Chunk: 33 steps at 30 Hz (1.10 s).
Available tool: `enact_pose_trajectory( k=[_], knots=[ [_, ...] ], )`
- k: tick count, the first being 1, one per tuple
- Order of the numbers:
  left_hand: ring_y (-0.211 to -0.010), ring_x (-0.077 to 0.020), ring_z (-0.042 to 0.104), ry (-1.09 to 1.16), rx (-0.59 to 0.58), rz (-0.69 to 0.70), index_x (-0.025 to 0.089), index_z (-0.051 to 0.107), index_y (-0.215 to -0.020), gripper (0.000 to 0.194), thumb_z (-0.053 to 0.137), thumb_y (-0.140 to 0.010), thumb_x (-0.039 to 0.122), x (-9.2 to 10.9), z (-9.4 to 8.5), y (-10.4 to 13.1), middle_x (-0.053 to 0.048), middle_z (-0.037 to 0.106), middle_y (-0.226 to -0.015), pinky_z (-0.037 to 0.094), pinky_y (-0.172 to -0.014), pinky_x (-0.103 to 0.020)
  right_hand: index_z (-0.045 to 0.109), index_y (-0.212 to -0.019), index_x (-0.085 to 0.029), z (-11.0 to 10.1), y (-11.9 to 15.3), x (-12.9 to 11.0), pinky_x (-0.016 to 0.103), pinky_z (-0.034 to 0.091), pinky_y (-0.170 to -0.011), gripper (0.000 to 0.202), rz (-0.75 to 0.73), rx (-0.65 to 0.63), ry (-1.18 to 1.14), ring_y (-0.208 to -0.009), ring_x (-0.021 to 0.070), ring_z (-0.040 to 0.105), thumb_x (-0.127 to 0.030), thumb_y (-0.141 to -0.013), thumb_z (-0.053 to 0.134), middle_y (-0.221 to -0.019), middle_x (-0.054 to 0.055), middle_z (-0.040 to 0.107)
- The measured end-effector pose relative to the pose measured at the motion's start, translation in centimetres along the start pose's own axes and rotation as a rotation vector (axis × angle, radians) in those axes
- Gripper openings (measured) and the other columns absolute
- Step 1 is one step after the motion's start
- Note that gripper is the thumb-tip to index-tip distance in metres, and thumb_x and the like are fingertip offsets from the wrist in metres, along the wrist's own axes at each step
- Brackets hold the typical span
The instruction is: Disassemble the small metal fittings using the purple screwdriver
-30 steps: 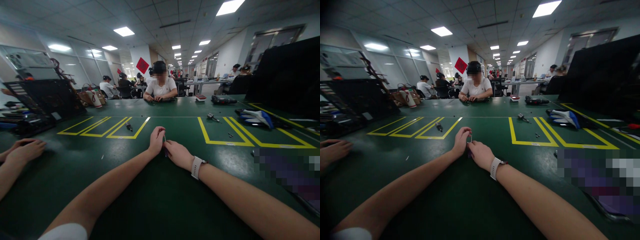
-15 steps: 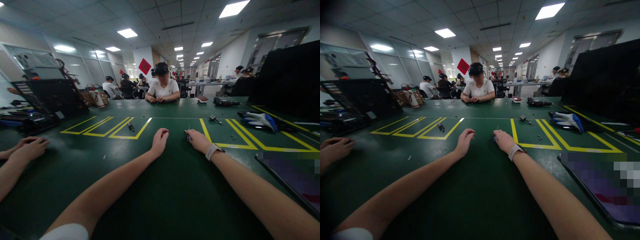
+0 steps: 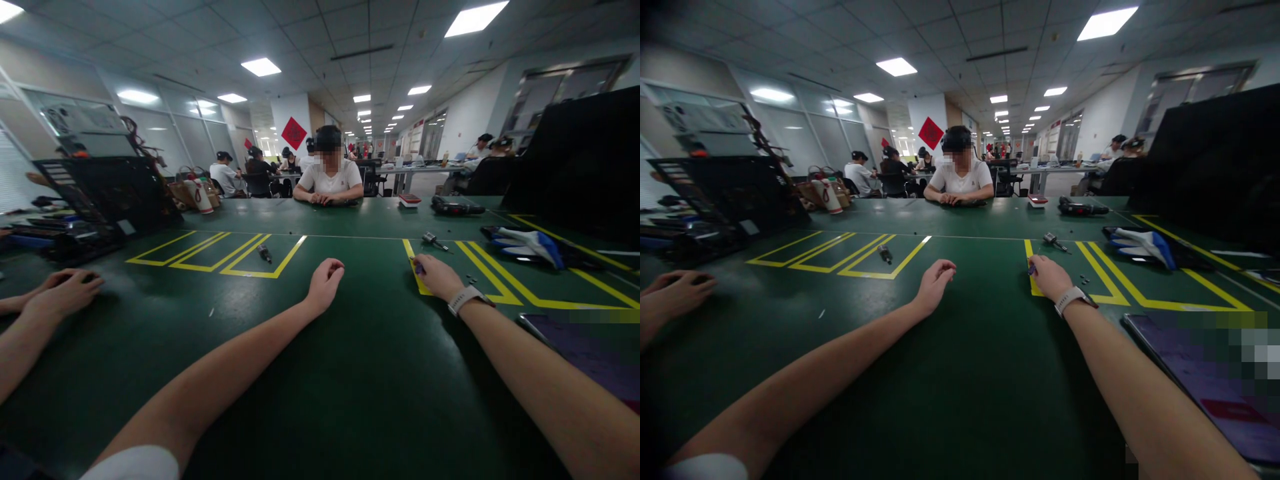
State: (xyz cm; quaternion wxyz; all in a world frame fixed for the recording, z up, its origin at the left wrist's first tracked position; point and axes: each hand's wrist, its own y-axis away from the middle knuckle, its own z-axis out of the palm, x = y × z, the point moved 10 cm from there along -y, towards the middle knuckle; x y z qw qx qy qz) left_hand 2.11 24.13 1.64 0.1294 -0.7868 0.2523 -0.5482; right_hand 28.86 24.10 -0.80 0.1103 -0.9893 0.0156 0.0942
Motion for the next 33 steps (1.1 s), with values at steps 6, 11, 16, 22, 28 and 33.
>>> enact_pose_trajectory(
  k=[6, 11, 16, 22, 28, 33],
  knots=[
    [-0.073, -0.0153, 0.054, -0.015, -0.008, -0.013, 0.017, 0.057, -0.09, 0.018, 0.046, -0.085, 0.029, 0.4, 0.1, 0.1, -0.002, 0.057, -0.082, 0.046, -0.067, -0.029, 0.054, -0.117, -0.018, -0.5, 0.2, 0.0, 0.042, 0.05, -0.08, 0.031, 0.025, 0.022, 0.004, -0.098, 0.0208, 0.06, -0.03, -0.089, 0.055, -0.119, 0.008, 0.057],
    [-0.074, -0.0158, 0.055, -0.024, -0.01, -0.02, 0.017, 0.058, -0.09, 0.018, 0.046, -0.084, 0.029, 0.2, 0.1, 0.1, -0.002, 0.058, -0.084, 0.047, -0.069, -0.029, 0.054, -0.117, -0.018, -0.5, 0.2, 0.7, 0.041, 0.051, -0.079, 0.031, 0.08, 0.023, 0.023, -0.096, 0.0205, 0.06, -0.03, -0.089, 0.055, -0.118, 0.008, 0.057],
    [-0.073, -0.0153, 0.055, -0.028, -0.009, -0.014, 0.017, 0.058, -0.089, 0.017, 0.048, -0.084, 0.028, 0.0, 0.1, -0.1, -0.002, 0.058, -0.083, 0.046, -0.068, -0.029, 0.055, -0.116, -0.017, -0.6, 0.1, 1.7, 0.041, 0.051, -0.079, 0.031, 0.162, 0.045, 0.053, -0.096, 0.0203, 0.06, -0.031, -0.089, 0.055, -0.117, 0.008, 0.058],
    [-0.073, -0.0149, 0.056, -0.032, -0.012, -0.014, 0.017, 0.058, -0.09, 0.017, 0.048, -0.083, 0.028, -0.2, 0.3, -0.2, -0.002, 0.058, -0.083, 0.046, -0.067, -0.028, 0.054, -0.116, -0.017, -0.7, 0.0, 2.3, 0.042, 0.051, -0.08, 0.031, 0.169, 0.087, 0.046, -0.097, 0.0208, 0.06, -0.031, -0.088, 0.055, -0.117, 0.008, 0.058],
    [-0.075, -0.0154, 0.056, -0.045, -0.028, -0.022, 0.017, 0.058, -0.091, 0.018, 0.047, -0.084, 0.029, -0.1, 0.3, -0.1, -0.003, 0.058, -0.085, 0.047, -0.068, -0.029, 0.055, -0.115, -0.017, -1.1, 0.0, 2.3, 0.041, 0.051, -0.079, 0.031, 0.146, 0.169, -0.006, -0.095, 0.0202, 0.061, -0.031, -0.088, 0.055, -0.115, 0.008, 0.059],
    [-0.075, -0.0154, 0.056, -0.061, -0.031, -0.023, 0.017, 0.057, -0.091, 0.018, 0.046, -0.085, 0.03, 0.3, 0.2, -0.1, -0.003, 0.058, -0.086, 0.047, -0.068, -0.028, 0.055, -0.116, -0.017, -4.9, 1.6, 2.1, 0.043, 0.049, -0.082, 0.031, 0.177, 0.451, -0.064, -0.1, 0.0217, 0.059, -0.031, -0.088, 0.055, -0.118, 0.008, 0.057]
  ],
)
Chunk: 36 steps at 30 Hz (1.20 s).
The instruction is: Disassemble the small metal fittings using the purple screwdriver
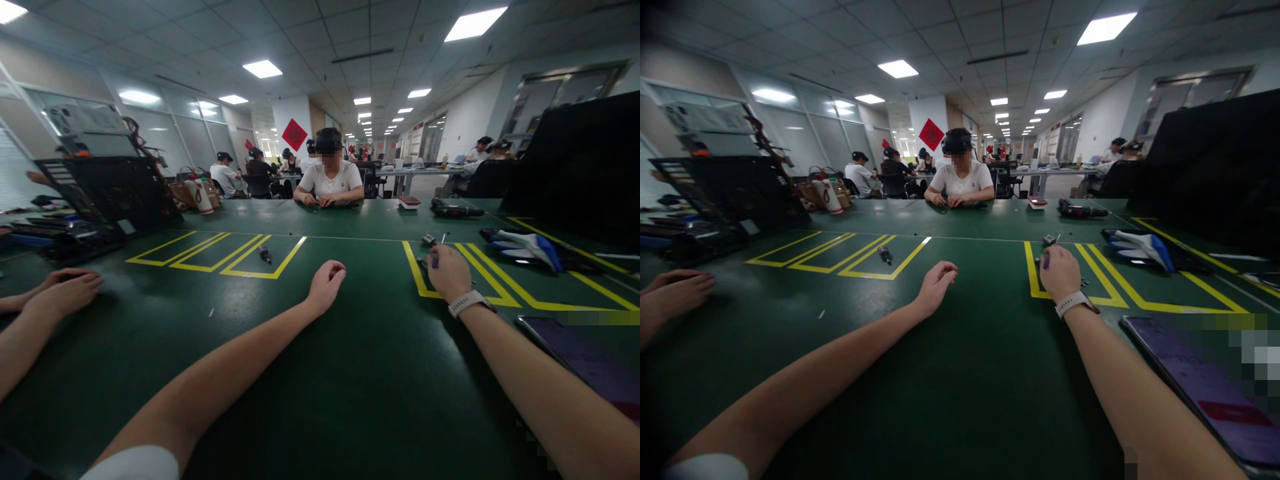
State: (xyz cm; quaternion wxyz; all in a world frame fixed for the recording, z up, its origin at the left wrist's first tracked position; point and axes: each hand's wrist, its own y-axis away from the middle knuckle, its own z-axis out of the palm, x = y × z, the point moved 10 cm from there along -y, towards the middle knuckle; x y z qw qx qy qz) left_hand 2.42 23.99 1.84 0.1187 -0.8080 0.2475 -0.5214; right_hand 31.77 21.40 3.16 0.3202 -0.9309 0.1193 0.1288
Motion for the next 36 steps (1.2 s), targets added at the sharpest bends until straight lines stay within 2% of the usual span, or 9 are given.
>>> enact_pose_trajectory(
  k=[4, 8, 11, 17, 20, 22, 29, 33, 36],
  knots=[
    [-0.075, -0.0153, 0.056, -0.036, 0.015, 0.008, 0.017, 0.058, -0.092, 0.019, 0.044, -0.086, 0.029, 0.1, 0.0, 0.2, -0.003, 0.058, -0.086, 0.047, -0.068, -0.028, 0.052, -0.121, -0.018, -4.7, 0.6, 1.2, 0.048, 0.045, -0.088, 0.034, 0.113, 0.282, -0.055, -0.109, 0.0246, 0.054, -0.03, -0.088, 0.055, -0.126, 0.009, 0.053],
    [-0.076, -0.0157, 0.056, -0.142, 0.076, 0.005, 0.017, 0.059, -0.091, 0.017, 0.046, -0.086, 0.026, 0.2, -0.8, 0.0, -0.003, 0.059, -0.086, 0.047, -0.069, -0.028, 0.052, -0.12, -0.018, -6.0, 1.2, 0.3, 0.048, 0.045, -0.089, 0.034, 0.105, 0.342, -0.134, -0.109, 0.0245, 0.054, -0.03, -0.089, 0.054, -0.125, 0.009, 0.053],
    [-0.085, -0.0174, 0.056, -0.276, 0.212, -0.035, 0.018, 0.059, -0.09, 0.014, 0.047, -0.085, 0.023, -0.3, -3.8, -1.2, -0.004, 0.058, -0.091, 0.046, -0.077, -0.03, 0.054, -0.117, -0.018, -4.5, 2.3, -3.4, 0.046, 0.046, -0.087, 0.031, -0.044, 0.212, -0.213, -0.105, 0.023, 0.056, -0.03, -0.089, 0.054, -0.121, 0.008, 0.055],
    [-0.123, -0.0285, 0.036, -0.584, 0.619, -0.297, 0.014, 0.051, -0.111, 0.026, 0.045, -0.086, 0.019, -3.8, -15.5, -3.0, -0.016, 0.044, -0.122, 0.031, -0.1, -0.043, 0.061, -0.098, -0.016, -1.2, 9.9, -14.0, 0.039, 0.048, -0.082, 0.014, -0.533, -0.288, -0.382, -0.093, 0.0185, 0.06, -0.023, -0.087, 0.055, -0.102, 0.005, 0.063],
    [-0.12, -0.0301, 0.041, -0.683, 0.637, -0.444, 0.014, 0.05, -0.116, 0.032, 0.051, -0.086, 0.024, -6.4, -19.1, -3.6, -0.016, 0.043, -0.127, 0.036, -0.097, -0.047, 0.062, -0.093, -0.021, -1.2, 13.4, -16.6, 0.036, 0.048, -0.083, 0.013, -0.66, -0.442, -0.428, -0.092, 0.0183, 0.059, -0.018, -0.084, 0.053, -0.099, 0.004, 0.065],
    [-0.108, -0.0248, 0.052, -0.719, 0.578, -0.52, 0.015, 0.051, -0.118, 0.034, 0.053, -0.087, 0.03, -8.3, -20.1, -4.1, -0.011, 0.051, -0.122, 0.045, -0.089, -0.046, 0.061, -0.094, -0.022, -1.2, 14.6, -17.3, 0.038, 0.048, -0.084, 0.015, -0.701, -0.497, -0.444, -0.094, 0.0198, 0.058, -0.018, -0.085, 0.051, -0.102, 0.005, 0.064],
    [-0.099, -0.0209, 0.058, -0.726, 0.318, -0.581, 0.015, 0.052, -0.116, 0.032, 0.053, -0.088, 0.031, -12.2, -18.3, -5.9, -0.009, 0.055, -0.116, 0.05, -0.082, -0.041, 0.059, -0.096, -0.021, -0.5, 14.7, -17.0, 0.042, 0.046, -0.086, 0.017, -0.684, -0.578, -0.486, -0.099, 0.022, 0.056, -0.017, -0.085, 0.048, -0.106, 0.007, 0.062],
    [-0.099, -0.0212, 0.057, -0.678, 0.177, -0.418, 0.016, 0.052, -0.116, 0.032, 0.053, -0.088, 0.032, -11.4, -15.4, -5.8, -0.009, 0.055, -0.116, 0.05, -0.082, -0.04, 0.06, -0.094, -0.021, -0.7, 14.8, -16.7, 0.043, 0.046, -0.087, 0.016, -0.639, -0.628, -0.542, -0.1, 0.0229, 0.056, -0.017, -0.085, 0.048, -0.106, 0.007, 0.061],
    [-0.1, -0.0201, 0.057, -0.614, 0.006, -0.227, 0.018, 0.055, -0.113, 0.027, 0.052, -0.089, 0.029, -9.2, -11.9, -4.7, -0.009, 0.055, -0.117, 0.049, -0.085, -0.04, 0.061, -0.092, -0.022, -1.0, 15.1, -16.4, 0.044, 0.045, -0.087, 0.015, -0.585, -0.662, -0.618, -0.1, 0.0234, 0.055, -0.016, -0.083, 0.05, -0.106, 0.007, 0.061]
  ],
)
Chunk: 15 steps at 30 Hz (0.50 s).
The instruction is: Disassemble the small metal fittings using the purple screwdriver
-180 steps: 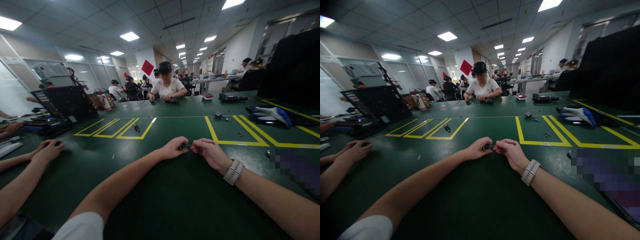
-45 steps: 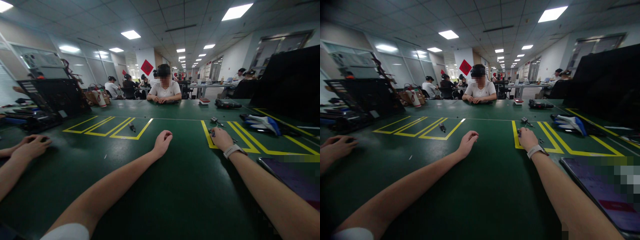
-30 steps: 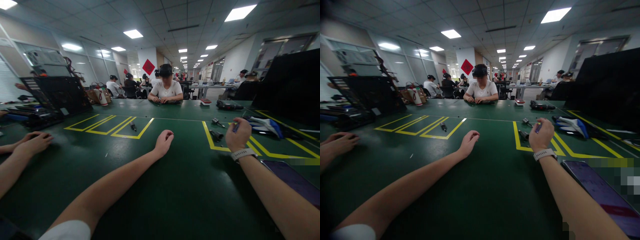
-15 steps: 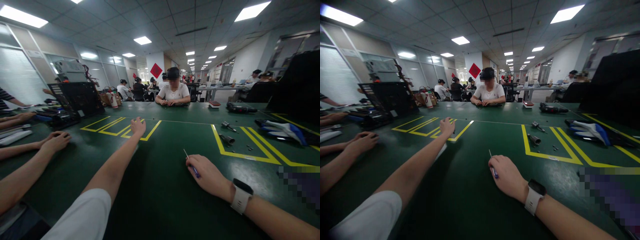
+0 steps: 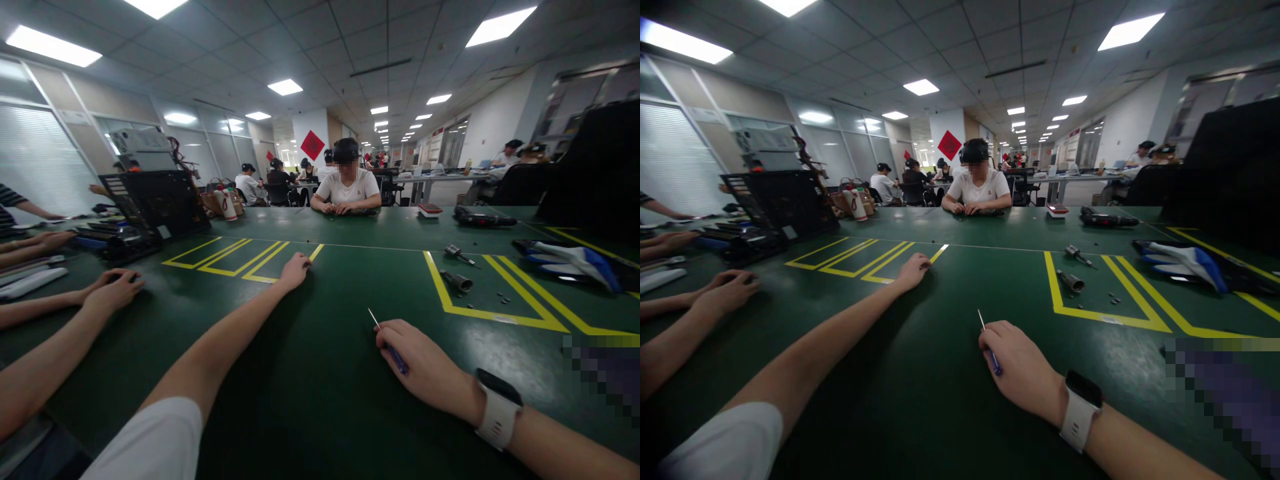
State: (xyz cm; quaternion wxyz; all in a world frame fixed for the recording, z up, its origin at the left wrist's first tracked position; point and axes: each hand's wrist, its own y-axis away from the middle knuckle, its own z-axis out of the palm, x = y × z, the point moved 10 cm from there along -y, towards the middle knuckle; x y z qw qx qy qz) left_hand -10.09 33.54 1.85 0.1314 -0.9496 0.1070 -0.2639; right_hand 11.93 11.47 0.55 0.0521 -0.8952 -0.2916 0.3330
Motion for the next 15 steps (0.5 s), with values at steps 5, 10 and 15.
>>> enact_pose_trajectory(
  k=[5, 10, 15],
  knots=[
    [-0.114, -0.0197, 0.051, 0.14, -0.157, 0.354, 0.025, 0.057, -0.116, 0.05, 0.058, -0.072, 0.001, 7.2, 2.0, 6.5, -0.006, 0.053, -0.12, 0.039, -0.102, -0.036, 0.06, -0.087, -0.023, -0.5, 1.1, -0.1, 0.042, 0.045, -0.085, 0.011, 0.068, 0.036, -0.237, -0.094, 0.0225, 0.057, -0.018, -0.079, 0.054, -0.101, 0.005, 0.062],
    [-0.126, -0.0228, 0.039, 0.288, -0.328, 0.589, 0.022, 0.054, -0.113, 0.045, 0.055, -0.073, 0.001, 13.2, 3.3, 12.8, -0.009, 0.04, -0.134, 0.036, -0.104, -0.039, 0.06, -0.087, -0.022, -2.0, 2.1, 0.6, 0.039, 0.047, -0.083, 0.017, 0.183, 0.134, -0.564, -0.092, 0.0216, 0.061, -0.034, -0.087, 0.049, -0.096, 0.006, 0.066],
    [-0.103, -0.0184, 0.054, 0.446, -0.559, 0.538, 0.021, 0.045, -0.111, 0.035, 0.055, -0.08, 0.01, 16.3, 5.4, 14.7, -0.006, 0.054, -0.112, 0.044, -0.09, -0.036, 0.057, -0.073, -0.02, -3.5, 2.7, 2.0, 0.038, 0.049, -0.074, 0.038, 0.244, 0.304, -0.793, -0.075, 0.0192, 0.061, -0.042, -0.092, 0.033, -0.077, 0.006, 0.064]
  ],
)
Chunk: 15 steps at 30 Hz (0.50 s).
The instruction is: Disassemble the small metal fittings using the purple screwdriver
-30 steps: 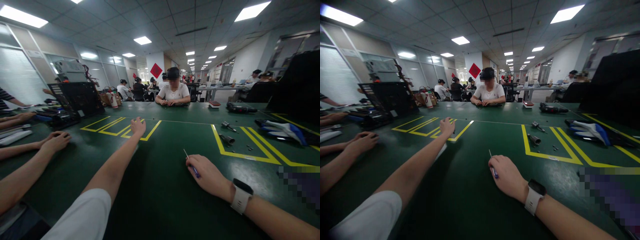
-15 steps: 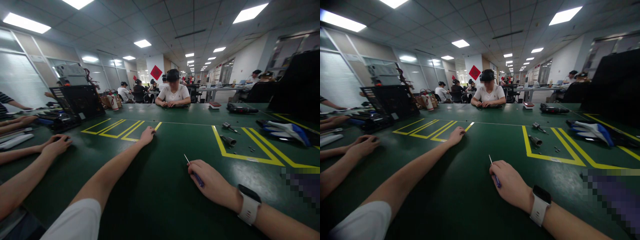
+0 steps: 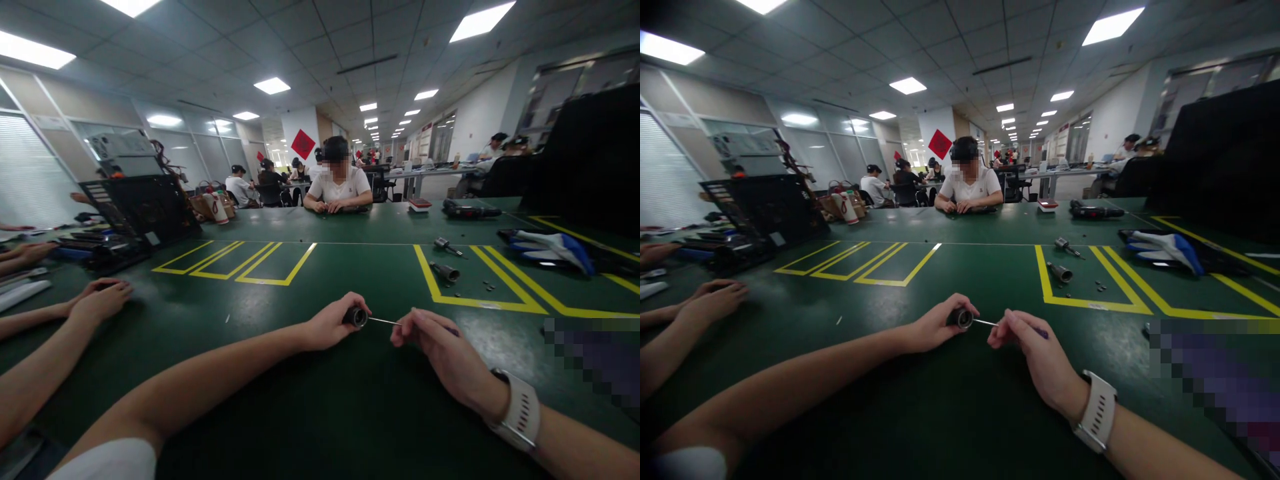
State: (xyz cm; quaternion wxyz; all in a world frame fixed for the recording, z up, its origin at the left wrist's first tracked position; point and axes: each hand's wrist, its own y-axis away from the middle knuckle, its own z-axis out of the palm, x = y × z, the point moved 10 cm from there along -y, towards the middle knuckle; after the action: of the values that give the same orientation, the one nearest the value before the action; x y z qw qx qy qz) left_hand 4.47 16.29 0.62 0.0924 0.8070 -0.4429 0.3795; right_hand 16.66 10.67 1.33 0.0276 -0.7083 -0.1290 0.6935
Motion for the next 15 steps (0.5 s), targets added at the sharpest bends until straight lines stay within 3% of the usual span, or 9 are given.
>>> enact_pose_trajectory(
  k=[4, 8, 15],
  knots=[
    [-0.087, -0.0152, 0.054, 0.015, 0.041, -0.031, 0.018, 0.046, -0.105, 0.033, 0.062, -0.076, 0.017, 0.7, 0.9, -1.8, -0.003, 0.055, -0.099, 0.046, -0.074, -0.029, 0.059, -0.072, -0.02, -0.9, 0.1, 0.3, 0.034, 0.045, -0.07, 0.032, -0.002, 0.059, -0.02, -0.069, 0.0171, 0.057, -0.038, -0.091, 0.039, -0.069, 0.002, 0.06],
    [-0.079, -0.0146, 0.052, -0.119, 0.092, -0.025, 0.016, 0.052, -0.082, 0.023, 0.069, -0.071, 0.026, 1.3, 1.7, -2.9, -0.001, 0.055, -0.086, 0.042, -0.068, -0.026, 0.059, -0.078, -0.021, -1.0, 0.5, 0.4, 0.032, 0.04, -0.065, 0.018, 0.017, 0.08, 0.043, -0.066, 0.0163, 0.054, -0.031, -0.087, 0.047, -0.066, -0.001, 0.058],
    [-0.072, -0.0132, 0.05, -0.224, 0.101, -0.085, 0.017, 0.052, -0.08, 0.015, 0.064, -0.075, 0.024, 1.0, 2.1, -2.7, 0.001, 0.054, -0.078, 0.039, -0.063, -0.025, 0.062, -0.068, -0.02, -0.5, 0.8, 0.3, 0.032, 0.037, -0.066, 0.014, 0.05, 0.109, 0.079, -0.069, 0.0166, 0.052, -0.026, -0.079, 0.059, -0.069, -0.001, 0.059]
  ],
)
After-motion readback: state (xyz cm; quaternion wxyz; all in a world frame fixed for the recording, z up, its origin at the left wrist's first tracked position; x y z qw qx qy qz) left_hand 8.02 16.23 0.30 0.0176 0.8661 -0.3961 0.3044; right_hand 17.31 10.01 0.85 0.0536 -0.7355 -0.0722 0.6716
